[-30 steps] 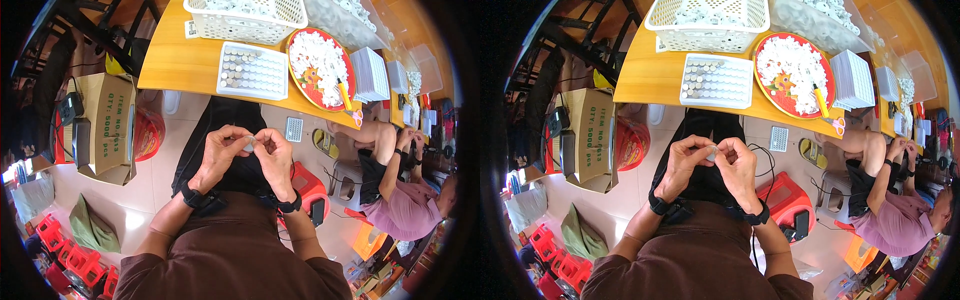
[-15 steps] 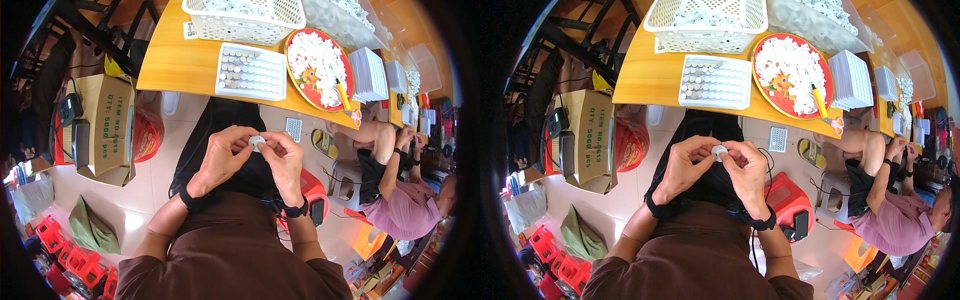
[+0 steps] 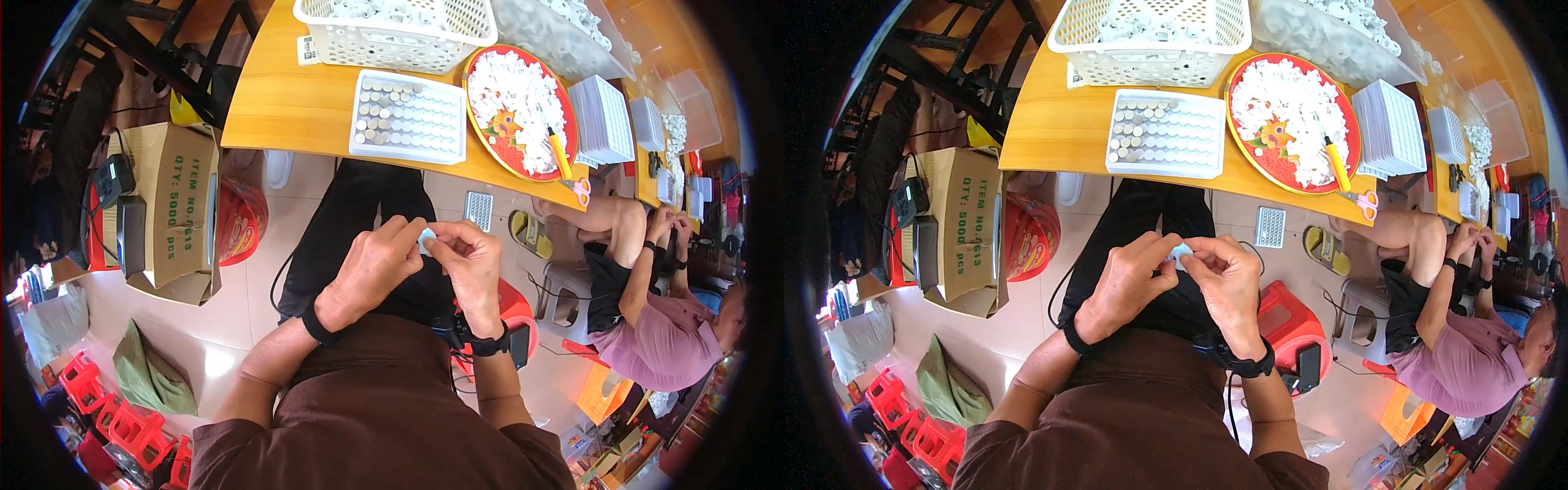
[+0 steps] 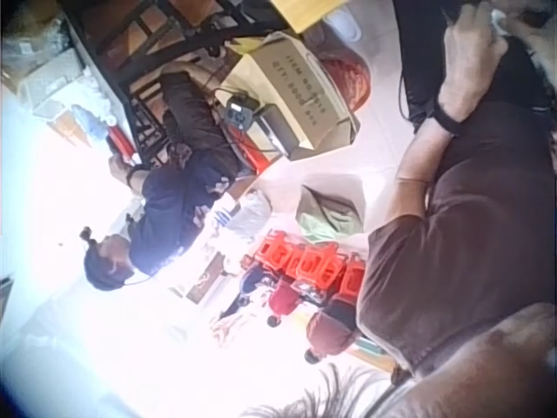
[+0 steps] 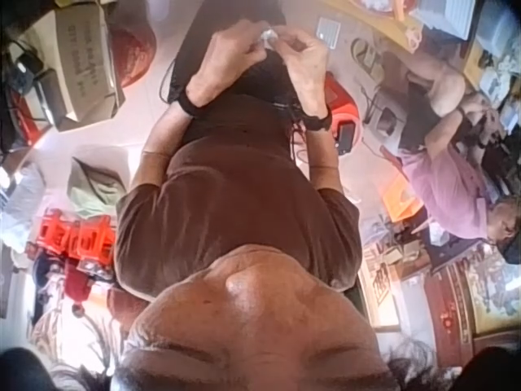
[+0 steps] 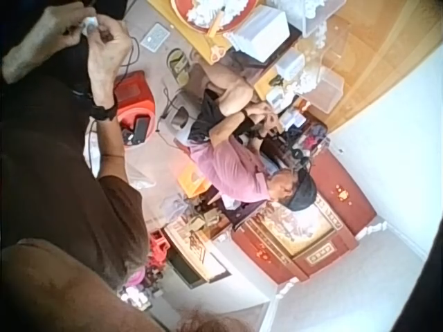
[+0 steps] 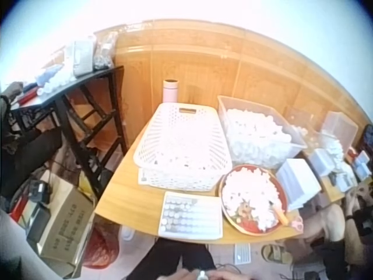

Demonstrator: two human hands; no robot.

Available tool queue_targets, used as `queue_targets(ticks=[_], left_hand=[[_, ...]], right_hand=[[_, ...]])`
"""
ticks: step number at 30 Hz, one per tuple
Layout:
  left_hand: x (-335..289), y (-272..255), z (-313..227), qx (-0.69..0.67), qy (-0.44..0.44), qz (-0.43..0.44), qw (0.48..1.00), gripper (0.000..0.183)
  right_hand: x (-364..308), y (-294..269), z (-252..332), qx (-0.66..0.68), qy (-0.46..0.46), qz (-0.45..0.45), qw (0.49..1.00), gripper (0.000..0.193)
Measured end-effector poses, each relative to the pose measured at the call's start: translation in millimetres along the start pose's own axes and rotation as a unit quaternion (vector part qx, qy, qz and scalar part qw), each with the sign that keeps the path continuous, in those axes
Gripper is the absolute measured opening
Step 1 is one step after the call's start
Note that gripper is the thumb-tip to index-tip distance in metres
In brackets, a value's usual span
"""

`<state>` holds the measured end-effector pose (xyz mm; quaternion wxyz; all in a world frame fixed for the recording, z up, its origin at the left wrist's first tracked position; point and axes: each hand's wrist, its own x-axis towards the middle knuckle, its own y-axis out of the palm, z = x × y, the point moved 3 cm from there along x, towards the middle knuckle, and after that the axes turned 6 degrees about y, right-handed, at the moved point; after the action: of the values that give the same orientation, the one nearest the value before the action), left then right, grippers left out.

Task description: Assembling small LED components into white plastic housings at a workshop table.

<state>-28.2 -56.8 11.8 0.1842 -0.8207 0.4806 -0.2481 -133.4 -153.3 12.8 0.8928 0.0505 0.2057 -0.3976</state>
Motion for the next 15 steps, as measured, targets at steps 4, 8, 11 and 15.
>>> queue_targets(ticks=[4, 8, 11, 15], left_hand=[[2.3, -0.1, 0.8, 0.020, 0.043, 0.017, 0.999, 0.030], [5.9, -3.7, 1.9, 0.035, 0.064, 0.033, 0.997, 0.031], [8.0, -7.7, 10.3, -0.080, 0.039, 0.015, 0.996, 0.034], [7.4, -14.0, 12.0, -0.204, -0.054, 0.011, 0.977, 0.032]], right_hand=[[1.5, -4.0, -5.0, 0.010, 0.024, 0.010, 1.000, 0.015], [2.2, -3.8, -3.7, 0.026, 0.025, 0.013, 0.999, 0.015], [1.9, -0.4, -2.6, 0.037, 0.014, 0.012, 0.999, 0.016], [4.1, 3.3, 0.1, 0.053, -0.010, 0.005, 0.999, 0.018]])
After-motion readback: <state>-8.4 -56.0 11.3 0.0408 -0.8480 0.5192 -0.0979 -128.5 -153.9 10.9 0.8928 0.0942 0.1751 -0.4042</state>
